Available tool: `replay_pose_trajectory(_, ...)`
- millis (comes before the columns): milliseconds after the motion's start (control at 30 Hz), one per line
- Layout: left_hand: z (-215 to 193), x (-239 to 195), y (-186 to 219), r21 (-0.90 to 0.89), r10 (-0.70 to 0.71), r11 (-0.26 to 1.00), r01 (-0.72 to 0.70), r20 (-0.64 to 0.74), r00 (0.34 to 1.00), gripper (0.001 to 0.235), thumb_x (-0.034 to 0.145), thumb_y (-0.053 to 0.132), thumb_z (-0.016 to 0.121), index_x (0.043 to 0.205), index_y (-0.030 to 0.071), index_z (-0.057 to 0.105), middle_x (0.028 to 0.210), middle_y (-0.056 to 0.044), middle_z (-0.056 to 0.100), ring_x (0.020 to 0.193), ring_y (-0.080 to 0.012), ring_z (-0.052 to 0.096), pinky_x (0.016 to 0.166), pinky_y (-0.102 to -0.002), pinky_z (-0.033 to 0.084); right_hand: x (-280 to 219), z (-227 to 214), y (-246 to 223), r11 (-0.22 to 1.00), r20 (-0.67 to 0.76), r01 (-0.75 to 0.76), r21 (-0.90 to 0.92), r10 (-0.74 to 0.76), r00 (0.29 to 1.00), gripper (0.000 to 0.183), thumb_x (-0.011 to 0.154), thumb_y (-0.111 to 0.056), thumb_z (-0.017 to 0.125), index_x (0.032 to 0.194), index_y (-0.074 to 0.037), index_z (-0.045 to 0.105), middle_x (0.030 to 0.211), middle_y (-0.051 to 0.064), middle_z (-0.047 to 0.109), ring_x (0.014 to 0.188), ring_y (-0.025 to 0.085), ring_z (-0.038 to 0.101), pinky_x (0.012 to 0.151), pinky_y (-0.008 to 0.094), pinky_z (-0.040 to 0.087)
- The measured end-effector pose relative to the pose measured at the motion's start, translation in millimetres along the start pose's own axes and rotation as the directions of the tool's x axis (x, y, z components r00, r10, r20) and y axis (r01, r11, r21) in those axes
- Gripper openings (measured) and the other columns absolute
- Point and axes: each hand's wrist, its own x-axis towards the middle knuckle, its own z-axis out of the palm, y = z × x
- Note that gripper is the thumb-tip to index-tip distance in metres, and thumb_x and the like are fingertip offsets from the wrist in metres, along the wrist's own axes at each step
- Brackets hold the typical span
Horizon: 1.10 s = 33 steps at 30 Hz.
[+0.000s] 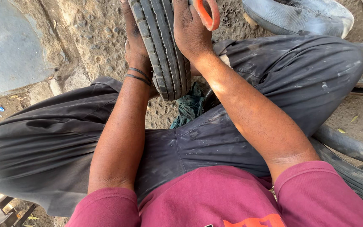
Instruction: The person removes a tire from a rim using a tire iron, then uses shears to cut a strip from the tire tread. The person then inserts an inner tube into the tire and adjusts it by hand.
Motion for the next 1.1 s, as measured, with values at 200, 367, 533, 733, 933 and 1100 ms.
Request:
replay_pose_trajectory(200, 3.1, 6.8, -9.8, -0.342, 0.090, 0.937, -0.075, 0.029, 0.996, 0.070, 0.117, 0.026, 0.056, 0.168, 0.024, 0.008, 0.147, -0.009, 0.065, 0.129, -0.0235, 0.070, 0.118, -0.044, 0.056, 0.9, -0.5, -4.1, 0.944, 0.097, -0.230, 0.236, 0.212, 0.972, 0.026, 0.117, -0.024, 0.047, 0.112, -0.006, 0.064, 0.078, 0.004, 0.058, 0.068, 0.016, 0.061, 0.061, 0.034, 0.048)
replay_pose_trajectory(367, -5.8, -1.3, 8.4, -0.023, 0.039, 0.999, -0.038, 0.035, 0.999, 0.078, 0.113, 0.026, 0.056, 0.167, 0.024, 0.000, 0.152, -0.011, 0.062, 0.125, -0.0206, 0.069, 0.109, -0.041, 0.054, 3.9, -4.5, -4.4, 0.917, -0.029, 0.017, 0.398, -0.006, 1.000, 0.028, 0.128, -0.027, 0.041, 0.139, -0.002, 0.050, 0.114, 0.012, 0.063, 0.103, 0.022, 0.065, 0.090, 0.039, 0.055)
replay_pose_trajectory(533, -5.5, -5.2, 5.6, -0.180, 0.199, 0.965, -0.193, 0.014, 0.980, 0.074, 0.120, 0.026, 0.054, 0.165, 0.025, -0.003, 0.159, -0.018, 0.052, 0.137, -0.0239, 0.064, 0.115, -0.035, 0.053, -4.7, -0.2, -2.3, 0.964, 0.108, -0.153, 0.216, 0.133, 0.985, 0.028, 0.119, -0.022, 0.044, 0.122, -0.001, 0.061, 0.086, 0.004, 0.056, 0.076, 0.014, 0.059, 0.065, 0.033, 0.048)
replay_pose_trajectory(733, -3.8, 9.3, 5.5, -0.580, 0.036, 0.813, 0.041, 0.122, 0.992, 0.066, 0.116, 0.053, 0.033, 0.167, 0.013, 0.018, 0.140, -0.018, 0.068, 0.122, -0.0205, 0.071, 0.117, -0.036, 0.056, 7.5, -2.0, -15.1, 0.894, 0.143, -0.334, 0.298, 0.304, 0.942, 0.029, 0.116, -0.027, 0.047, 0.108, -0.005, 0.064, 0.078, 0.005, 0.054, 0.068, 0.013, 0.057, 0.061, 0.031, 0.047)
replay_pose_trajectory(933, -10.1, 10.5, 37.6, -0.721, 0.030, 0.685, 0.105, 0.173, 0.985, 0.081, 0.105, 0.068, 0.038, 0.155, 0.004, 0.038, 0.137, -0.020, 0.064, 0.123, -0.0250, 0.066, 0.113, -0.040, 0.053, 25.7, -21.0, -41.9, 0.859, -0.008, -0.030, 0.511, 0.040, 0.999, 0.030, 0.125, -0.031, 0.038, 0.135, -0.004, 0.050, 0.109, 0.014, 0.065, 0.101, 0.025, 0.068, 0.086, 0.037, 0.056)
replay_pose_trajectory(1100, -27.1, 9.5, 80.2, -0.870, 0.023, 0.366, 0.330, 0.363, 0.932, 0.086, 0.098, 0.069, 0.044, 0.152, 0.002, 0.048, 0.145, -0.020, 0.060, 0.131, -0.0280, 0.064, 0.118, -0.042, 0.054, 34.1, -29.6, -55.8, 0.794, 0.200, -0.475, 0.380, 0.431, 0.880, 0.030, 0.114, -0.022, 0.048, 0.133, -0.003, 0.062, 0.101, 0.017, 0.072, 0.091, 0.028, 0.072, 0.080, 0.037, 0.055)
